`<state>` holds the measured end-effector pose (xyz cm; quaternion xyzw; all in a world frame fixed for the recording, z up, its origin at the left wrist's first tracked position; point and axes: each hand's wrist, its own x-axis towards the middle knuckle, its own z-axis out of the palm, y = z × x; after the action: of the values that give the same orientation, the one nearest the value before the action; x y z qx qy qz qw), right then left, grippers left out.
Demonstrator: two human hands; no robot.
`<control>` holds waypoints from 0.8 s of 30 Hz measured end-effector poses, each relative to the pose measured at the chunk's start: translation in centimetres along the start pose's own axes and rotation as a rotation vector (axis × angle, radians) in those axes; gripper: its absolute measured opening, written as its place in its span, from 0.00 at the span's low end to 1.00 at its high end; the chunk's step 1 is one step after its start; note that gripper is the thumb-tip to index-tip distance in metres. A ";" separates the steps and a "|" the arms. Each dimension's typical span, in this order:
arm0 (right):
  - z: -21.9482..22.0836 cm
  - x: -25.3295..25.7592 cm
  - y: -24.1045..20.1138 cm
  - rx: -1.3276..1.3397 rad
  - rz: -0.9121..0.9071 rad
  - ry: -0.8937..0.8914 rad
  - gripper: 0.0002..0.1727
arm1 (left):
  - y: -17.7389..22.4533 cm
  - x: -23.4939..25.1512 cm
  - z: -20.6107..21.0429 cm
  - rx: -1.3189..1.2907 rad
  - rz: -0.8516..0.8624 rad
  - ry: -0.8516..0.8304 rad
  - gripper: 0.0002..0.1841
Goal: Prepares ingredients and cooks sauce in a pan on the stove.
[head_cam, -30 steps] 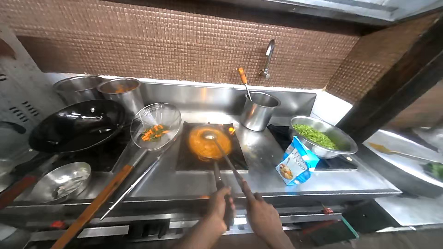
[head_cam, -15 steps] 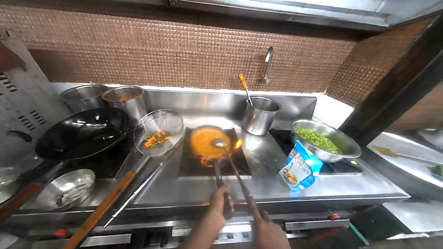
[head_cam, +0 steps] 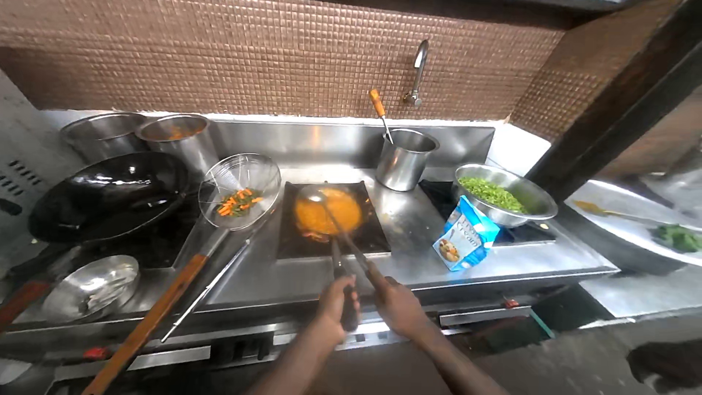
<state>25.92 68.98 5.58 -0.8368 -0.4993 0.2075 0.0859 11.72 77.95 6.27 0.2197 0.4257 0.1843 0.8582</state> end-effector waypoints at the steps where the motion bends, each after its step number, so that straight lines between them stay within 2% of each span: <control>1: -0.1 -1.1 0.1 -0.125 -0.006 0.019 0.40 | 0.3 0.9 -0.5 -0.010 0.005 -0.004 0.11; 3: -0.5 -2.2 1.5 -0.324 -0.015 0.093 0.44 | 0.7 1.4 -0.8 -0.040 0.004 -0.004 0.11; 5: -1.4 -1.1 3.6 -0.436 -0.016 0.149 0.45 | 0.4 -0.3 -0.2 -0.032 -0.012 0.005 0.11; 7: -2.1 0.4 5.2 -0.456 0.005 0.147 0.45 | -0.4 -1.7 0.4 -0.021 -0.023 0.024 0.11; 9: -2.3 1.1 5.7 -0.321 0.052 0.112 0.42 | -0.5 -0.8 0.6 -0.032 -0.003 0.042 0.11; 12: -2.0 -1.9 4.9 0.276 0.099 -0.027 0.41 | -0.3 0.8 0.6 -0.069 0.022 0.057 0.10; 15: -3.3 -6.7 2.5 1.139 0.121 -0.145 0.39 | -0.4 -1.3 1.9 -0.048 -0.020 0.067 0.11; 18: -4.4 -6.9 1.2 1.868 0.149 -0.257 0.22 | -0.7 -0.4 1.9 -0.069 -0.017 0.083 0.10; 20: -3.2 -4.7 1.1 2.130 0.137 -0.319 0.17 | -1.2 0.0 1.8 -0.072 -0.005 0.099 0.11; 21: -2.3 -3.5 1.0 2.093 0.132 -0.288 0.18 | -1.3 -0.4 2.0 -0.051 -0.001 0.086 0.11; 22: -1.3 -2.7 0.8 1.935 0.136 -0.214 0.20 | -1.4 -1.1 2.1 -0.024 -0.003 0.078 0.11; 24: 0.6 -2.9 1.1 1.372 0.101 -0.088 0.35 | -1.3 -1.4 1.9 0.014 -0.002 0.061 0.11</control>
<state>25.34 65.90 5.42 -0.6062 -0.2186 0.5143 0.5660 12.65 75.74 7.57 0.2195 0.4532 0.1871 0.8435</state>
